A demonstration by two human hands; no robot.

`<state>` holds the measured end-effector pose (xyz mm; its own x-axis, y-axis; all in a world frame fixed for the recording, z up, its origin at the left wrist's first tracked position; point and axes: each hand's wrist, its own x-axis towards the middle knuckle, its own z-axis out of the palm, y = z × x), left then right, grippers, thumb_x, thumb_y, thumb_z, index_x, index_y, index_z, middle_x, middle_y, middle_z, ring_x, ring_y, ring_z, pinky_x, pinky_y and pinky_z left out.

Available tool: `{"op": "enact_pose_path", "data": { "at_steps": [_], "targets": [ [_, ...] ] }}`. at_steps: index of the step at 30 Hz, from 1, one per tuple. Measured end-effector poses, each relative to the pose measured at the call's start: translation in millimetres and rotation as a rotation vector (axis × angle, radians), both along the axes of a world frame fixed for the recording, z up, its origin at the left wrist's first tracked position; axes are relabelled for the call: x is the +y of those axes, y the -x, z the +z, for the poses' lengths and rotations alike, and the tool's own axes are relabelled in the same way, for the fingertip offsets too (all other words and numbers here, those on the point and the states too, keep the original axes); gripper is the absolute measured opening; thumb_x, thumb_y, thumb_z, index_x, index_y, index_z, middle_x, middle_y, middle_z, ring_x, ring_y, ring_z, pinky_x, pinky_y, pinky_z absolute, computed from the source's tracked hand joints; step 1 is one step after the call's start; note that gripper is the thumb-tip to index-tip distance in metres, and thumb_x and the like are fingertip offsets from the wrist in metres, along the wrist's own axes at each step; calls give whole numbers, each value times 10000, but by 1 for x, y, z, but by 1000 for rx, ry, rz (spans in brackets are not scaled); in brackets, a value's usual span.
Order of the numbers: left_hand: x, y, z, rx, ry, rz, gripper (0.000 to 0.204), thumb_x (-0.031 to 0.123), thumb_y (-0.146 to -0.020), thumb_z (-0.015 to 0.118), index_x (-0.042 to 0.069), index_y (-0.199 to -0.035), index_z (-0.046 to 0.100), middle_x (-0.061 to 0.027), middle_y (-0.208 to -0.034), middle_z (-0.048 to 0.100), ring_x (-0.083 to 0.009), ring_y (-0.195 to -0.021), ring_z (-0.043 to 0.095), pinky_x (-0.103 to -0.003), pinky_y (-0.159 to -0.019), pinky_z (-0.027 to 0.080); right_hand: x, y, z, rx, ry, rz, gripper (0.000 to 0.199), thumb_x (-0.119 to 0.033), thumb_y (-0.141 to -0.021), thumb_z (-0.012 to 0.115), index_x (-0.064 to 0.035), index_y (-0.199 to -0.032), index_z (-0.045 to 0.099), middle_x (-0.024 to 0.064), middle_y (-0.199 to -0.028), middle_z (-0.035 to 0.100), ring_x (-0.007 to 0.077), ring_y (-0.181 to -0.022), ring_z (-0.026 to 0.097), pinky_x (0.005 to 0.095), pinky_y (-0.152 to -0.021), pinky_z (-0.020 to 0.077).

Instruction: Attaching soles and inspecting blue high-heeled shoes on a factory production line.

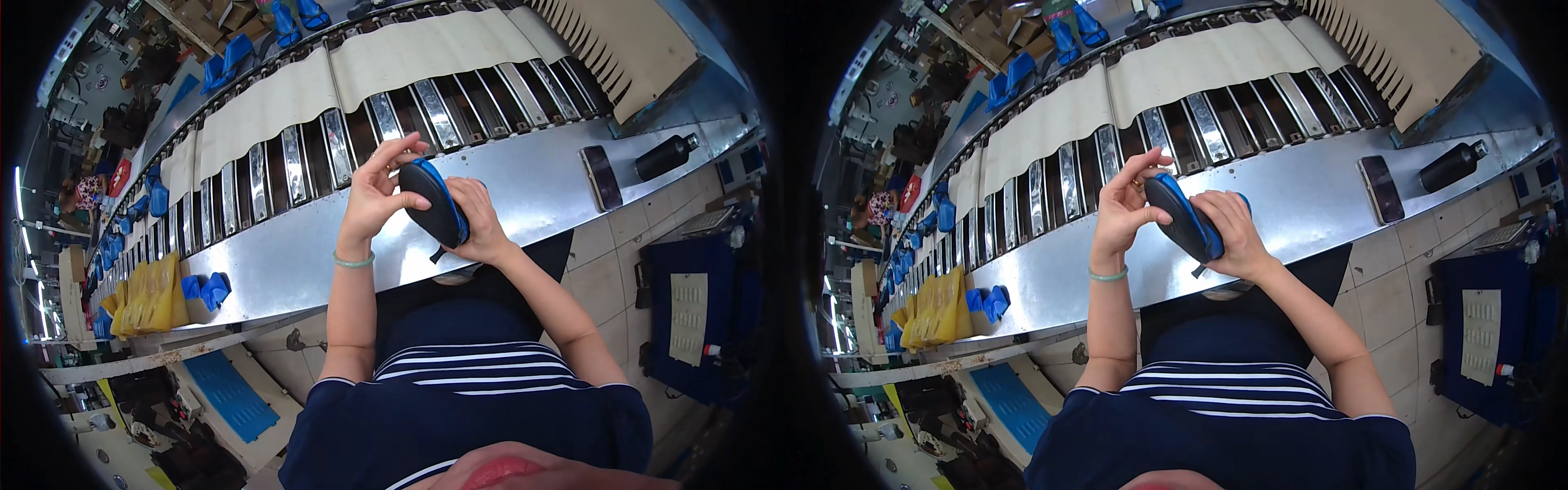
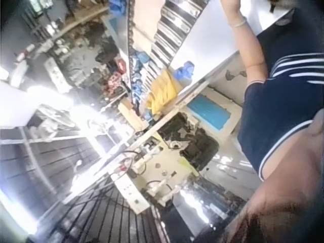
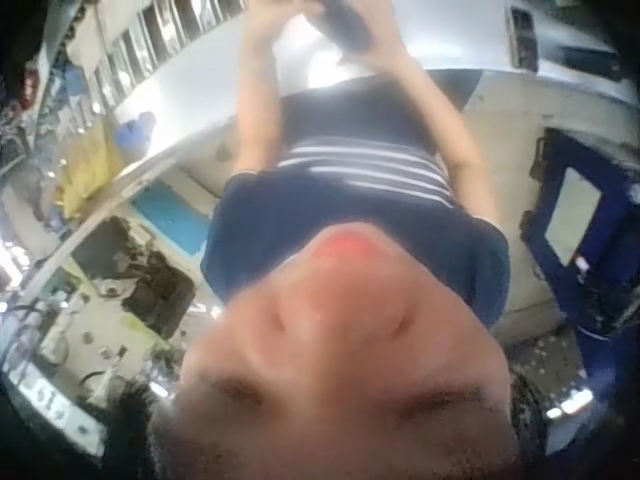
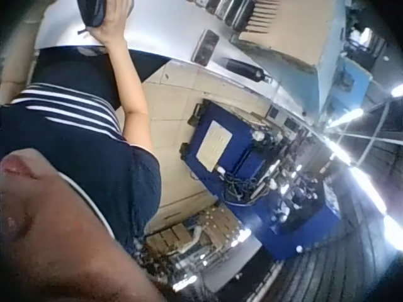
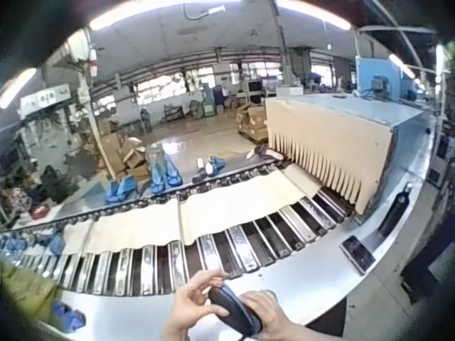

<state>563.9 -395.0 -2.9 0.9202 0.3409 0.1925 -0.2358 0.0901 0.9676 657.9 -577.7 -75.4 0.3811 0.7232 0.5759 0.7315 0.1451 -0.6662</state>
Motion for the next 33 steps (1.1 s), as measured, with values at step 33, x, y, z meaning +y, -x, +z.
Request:
{"op": "enact_pose_path", "data": {
  "at_steps": [33],
  "targets": [
    [46, 104, -124, 410, -271, 577, 488, 68, -945, 586, -2, -1404, 436, -170, -1349, 516, -275, -1256, 492, -367, -1081, 353, -27, -74, -47, -61, 620, -66, 764, -273, -548, 817, -118, -1257, 577, 133, -1081, 561, 341, -1061, 509, 444, -966, 362]
  ]
}}
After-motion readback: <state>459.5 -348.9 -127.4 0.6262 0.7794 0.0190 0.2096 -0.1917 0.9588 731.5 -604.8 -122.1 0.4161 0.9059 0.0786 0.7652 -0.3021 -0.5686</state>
